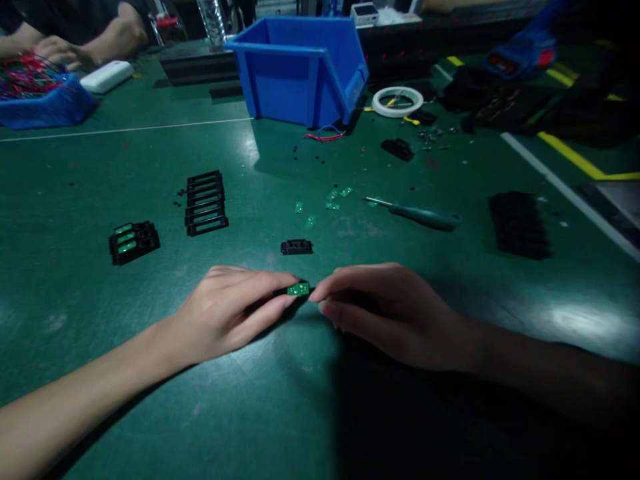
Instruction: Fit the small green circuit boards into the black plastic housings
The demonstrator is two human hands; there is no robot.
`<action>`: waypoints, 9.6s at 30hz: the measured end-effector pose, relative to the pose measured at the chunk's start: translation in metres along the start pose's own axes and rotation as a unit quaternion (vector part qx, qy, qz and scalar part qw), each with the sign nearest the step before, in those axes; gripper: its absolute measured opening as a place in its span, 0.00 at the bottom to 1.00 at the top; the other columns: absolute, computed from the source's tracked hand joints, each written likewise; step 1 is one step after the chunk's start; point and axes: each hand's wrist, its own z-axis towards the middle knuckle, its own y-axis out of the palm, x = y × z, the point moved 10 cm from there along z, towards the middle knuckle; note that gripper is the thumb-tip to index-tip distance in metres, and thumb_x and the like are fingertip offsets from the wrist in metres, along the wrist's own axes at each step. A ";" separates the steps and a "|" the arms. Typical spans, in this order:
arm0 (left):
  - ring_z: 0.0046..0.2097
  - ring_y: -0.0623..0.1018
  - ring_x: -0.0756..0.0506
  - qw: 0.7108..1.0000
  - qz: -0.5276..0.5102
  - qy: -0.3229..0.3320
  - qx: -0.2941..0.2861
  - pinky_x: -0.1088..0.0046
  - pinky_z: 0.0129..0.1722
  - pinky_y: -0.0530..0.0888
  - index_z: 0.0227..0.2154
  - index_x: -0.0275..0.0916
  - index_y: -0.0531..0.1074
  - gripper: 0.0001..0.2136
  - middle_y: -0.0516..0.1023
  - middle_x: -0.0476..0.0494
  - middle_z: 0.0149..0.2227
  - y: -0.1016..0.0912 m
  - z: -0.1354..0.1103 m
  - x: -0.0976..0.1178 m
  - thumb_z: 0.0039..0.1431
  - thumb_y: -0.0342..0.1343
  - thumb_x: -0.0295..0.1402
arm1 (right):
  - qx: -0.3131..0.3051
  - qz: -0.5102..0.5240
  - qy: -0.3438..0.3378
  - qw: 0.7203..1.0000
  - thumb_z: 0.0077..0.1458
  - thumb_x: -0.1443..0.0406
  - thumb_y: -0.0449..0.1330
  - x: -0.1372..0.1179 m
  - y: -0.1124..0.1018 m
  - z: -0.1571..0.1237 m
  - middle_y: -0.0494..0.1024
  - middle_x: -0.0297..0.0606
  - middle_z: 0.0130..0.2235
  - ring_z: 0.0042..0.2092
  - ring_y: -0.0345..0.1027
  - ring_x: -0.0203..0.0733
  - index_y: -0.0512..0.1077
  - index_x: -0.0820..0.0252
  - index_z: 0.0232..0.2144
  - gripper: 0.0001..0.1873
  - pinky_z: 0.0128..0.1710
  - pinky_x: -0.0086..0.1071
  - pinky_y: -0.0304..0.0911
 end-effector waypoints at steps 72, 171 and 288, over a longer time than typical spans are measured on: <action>0.36 0.84 0.51 0.999 -0.030 0.023 -0.028 0.78 0.37 0.77 0.52 0.41 0.72 0.12 0.84 0.48 0.39 0.007 -0.001 0.002 0.67 0.58 0.30 | 0.021 0.020 -0.001 1.000 0.63 0.64 0.62 0.008 -0.001 0.001 0.77 0.35 0.36 0.33 0.68 0.34 0.74 0.59 0.51 0.13 0.31 0.26 0.64; 0.30 0.77 0.49 0.993 -0.092 0.026 -0.075 0.74 0.31 0.70 0.45 0.38 0.72 0.06 0.78 0.47 0.31 0.016 -0.001 0.005 0.67 0.55 0.29 | -0.007 -0.074 -0.029 0.997 0.65 0.67 0.60 -0.006 0.002 0.002 0.77 0.34 0.33 0.32 0.66 0.32 0.75 0.63 0.37 0.05 0.31 0.26 0.61; 0.37 0.84 0.50 0.998 -0.039 0.039 -0.033 0.77 0.38 0.77 0.49 0.38 0.73 0.10 0.84 0.47 0.40 0.008 -0.002 0.005 0.67 0.57 0.29 | 0.004 -0.063 -0.049 0.997 0.64 0.69 0.60 -0.011 -0.001 0.002 0.73 0.32 0.30 0.30 0.61 0.30 0.75 0.64 0.36 0.05 0.29 0.24 0.58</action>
